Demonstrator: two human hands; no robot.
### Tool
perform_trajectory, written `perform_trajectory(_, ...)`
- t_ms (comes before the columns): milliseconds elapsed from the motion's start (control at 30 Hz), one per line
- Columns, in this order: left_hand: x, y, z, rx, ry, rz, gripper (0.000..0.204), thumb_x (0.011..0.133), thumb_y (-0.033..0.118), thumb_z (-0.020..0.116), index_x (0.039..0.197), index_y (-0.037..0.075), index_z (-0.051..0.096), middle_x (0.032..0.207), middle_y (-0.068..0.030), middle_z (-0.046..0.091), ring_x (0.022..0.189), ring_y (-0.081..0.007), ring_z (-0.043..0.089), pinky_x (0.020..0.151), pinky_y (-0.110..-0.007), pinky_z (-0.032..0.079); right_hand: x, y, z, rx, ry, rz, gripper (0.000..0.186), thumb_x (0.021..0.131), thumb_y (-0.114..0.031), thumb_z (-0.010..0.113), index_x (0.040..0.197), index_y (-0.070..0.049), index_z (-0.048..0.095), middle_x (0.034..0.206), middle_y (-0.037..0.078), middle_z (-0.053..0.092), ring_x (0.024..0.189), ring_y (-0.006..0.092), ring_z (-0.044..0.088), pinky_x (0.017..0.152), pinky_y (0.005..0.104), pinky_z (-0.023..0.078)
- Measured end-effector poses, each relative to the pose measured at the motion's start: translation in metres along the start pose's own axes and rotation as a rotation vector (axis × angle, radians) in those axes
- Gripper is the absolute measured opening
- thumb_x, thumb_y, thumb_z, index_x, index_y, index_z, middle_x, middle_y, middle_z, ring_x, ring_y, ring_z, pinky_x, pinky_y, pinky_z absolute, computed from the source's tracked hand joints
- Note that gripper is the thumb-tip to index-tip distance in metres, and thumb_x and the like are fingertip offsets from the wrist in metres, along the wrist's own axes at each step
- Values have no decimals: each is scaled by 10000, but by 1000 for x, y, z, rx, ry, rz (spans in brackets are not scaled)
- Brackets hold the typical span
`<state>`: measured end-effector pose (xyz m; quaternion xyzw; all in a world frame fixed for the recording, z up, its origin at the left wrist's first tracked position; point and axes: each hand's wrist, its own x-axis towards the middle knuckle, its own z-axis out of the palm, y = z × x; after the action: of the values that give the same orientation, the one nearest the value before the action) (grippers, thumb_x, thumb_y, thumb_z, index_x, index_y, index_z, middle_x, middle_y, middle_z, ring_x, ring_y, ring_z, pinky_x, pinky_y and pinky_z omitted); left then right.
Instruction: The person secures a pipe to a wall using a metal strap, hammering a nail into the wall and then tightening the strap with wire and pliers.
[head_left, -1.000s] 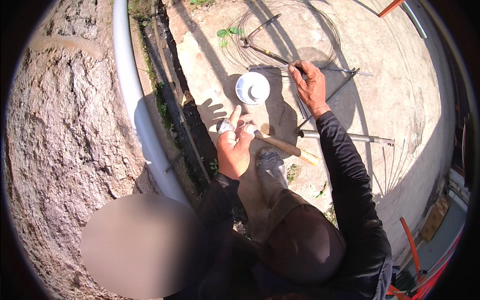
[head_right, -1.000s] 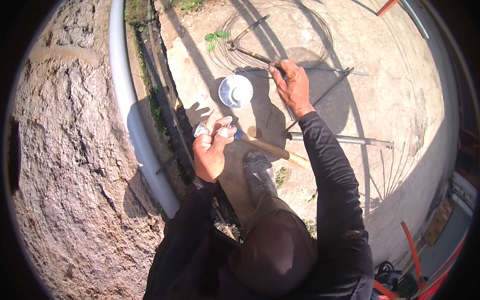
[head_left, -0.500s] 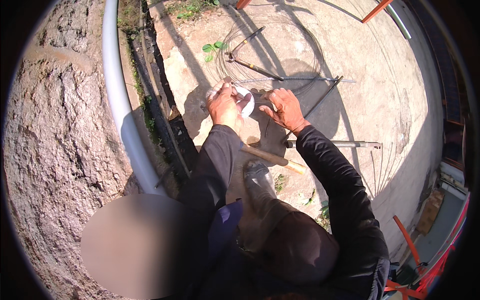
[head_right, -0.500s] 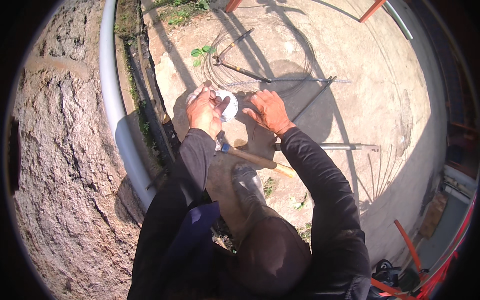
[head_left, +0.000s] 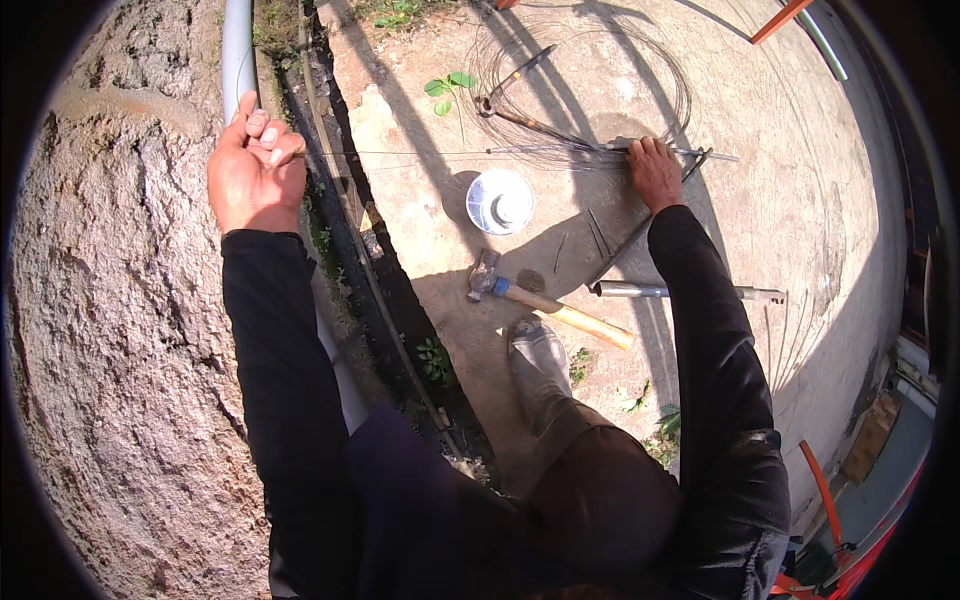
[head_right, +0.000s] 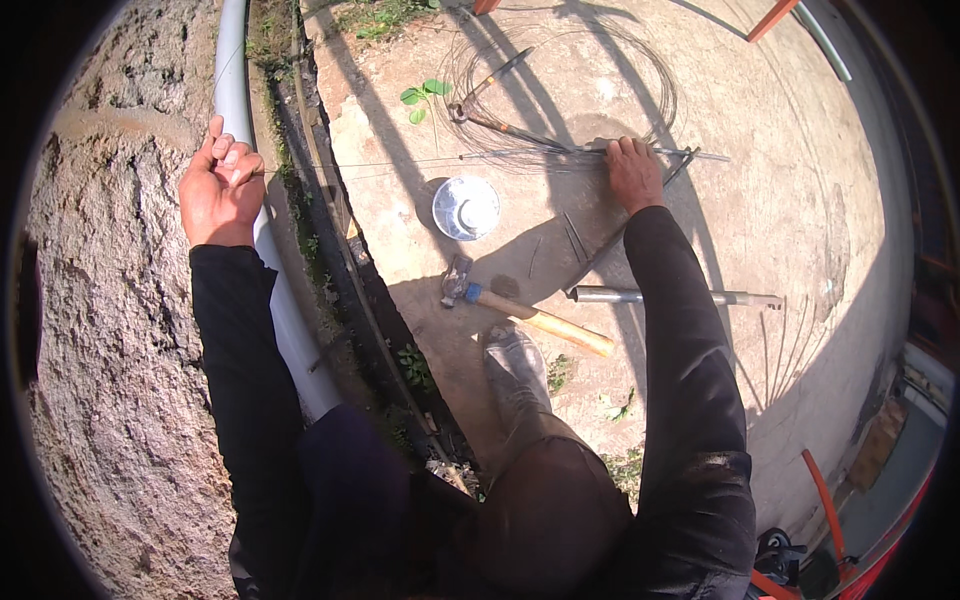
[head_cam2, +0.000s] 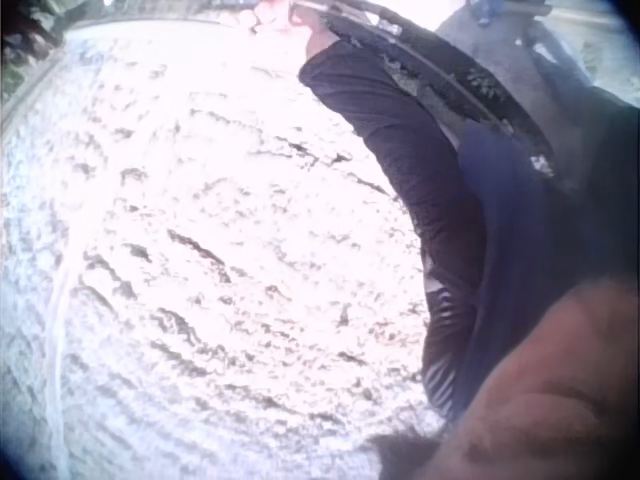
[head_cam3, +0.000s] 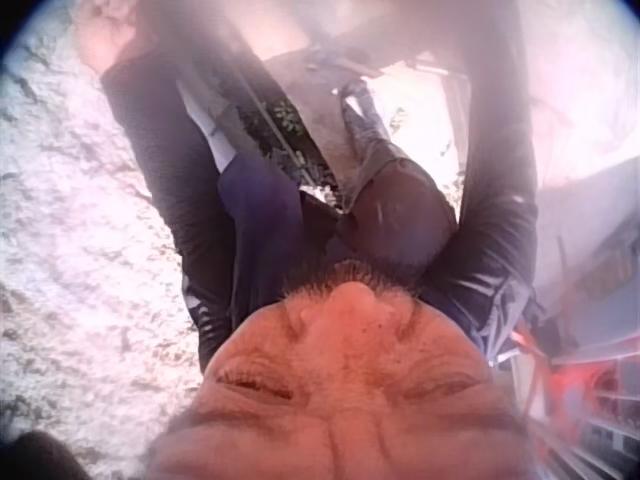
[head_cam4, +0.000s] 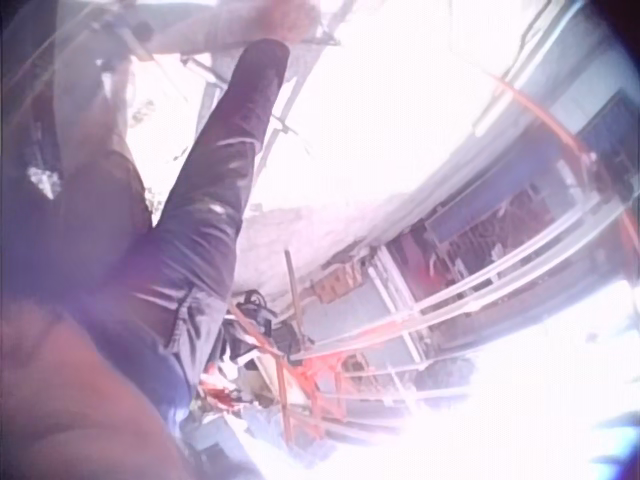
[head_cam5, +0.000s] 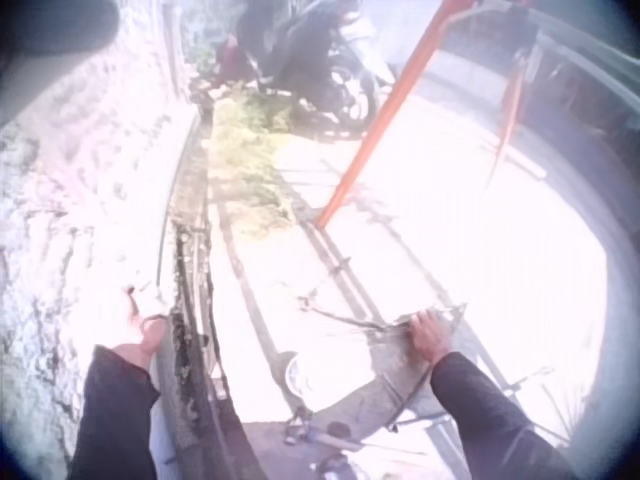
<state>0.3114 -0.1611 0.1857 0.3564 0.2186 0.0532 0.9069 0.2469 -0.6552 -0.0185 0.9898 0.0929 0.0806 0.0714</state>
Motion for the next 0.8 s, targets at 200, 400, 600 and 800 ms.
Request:
perform_trajectory(200, -90, 114, -37, -121, -154, 282, 180, 1013, 90, 421, 1129, -9, 516, 746, -43, 439, 611, -134, 369, 457, -253, 312, 2, 10, 1, -17, 16, 149, 294, 863, -201, 565, 1133, -85, 551, 1117, 119, 556, 1165, 301, 503, 980, 432, 398)
perform_trajectory(400, -210, 84, -65, -347, -135, 426, 157, 1047, 155, 395, 1040, 38, 499, 732, -35, 459, 586, -128, 363, 425, -242, 284, -42, -81, -79, 689, 360, 514, 470, 854, -80, 565, 1306, -5, 460, 1229, 191, 506, 1143, 331, 484, 1007, 425, 371)
perform_trajectory(600, -259, 45, -2, -611, -118, 400, 222, 1050, 213, 379, 1082, 67, 544, 668, 9, 400, 561, -98, 346, 427, -239, 318, -91, -173, -238, 2026, -867, -208, 696, 964, -553, 474, 1284, 59, 553, 1258, 219, 602, 1175, 283, 566, 1020, 394, 408)
perform_trajectory(800, -336, 6, 3, -428, -11, 229, 134, 974, 243, 564, 1024, 124, 529, 656, 20, 457, 523, -105, 413, 460, -262, 355, 5, -218, -348, 2463, -483, 439, 234, 994, -282, 543, 1131, -92, 540, 782, 26, 550, 651, 133, 522, 555, 277, 435)
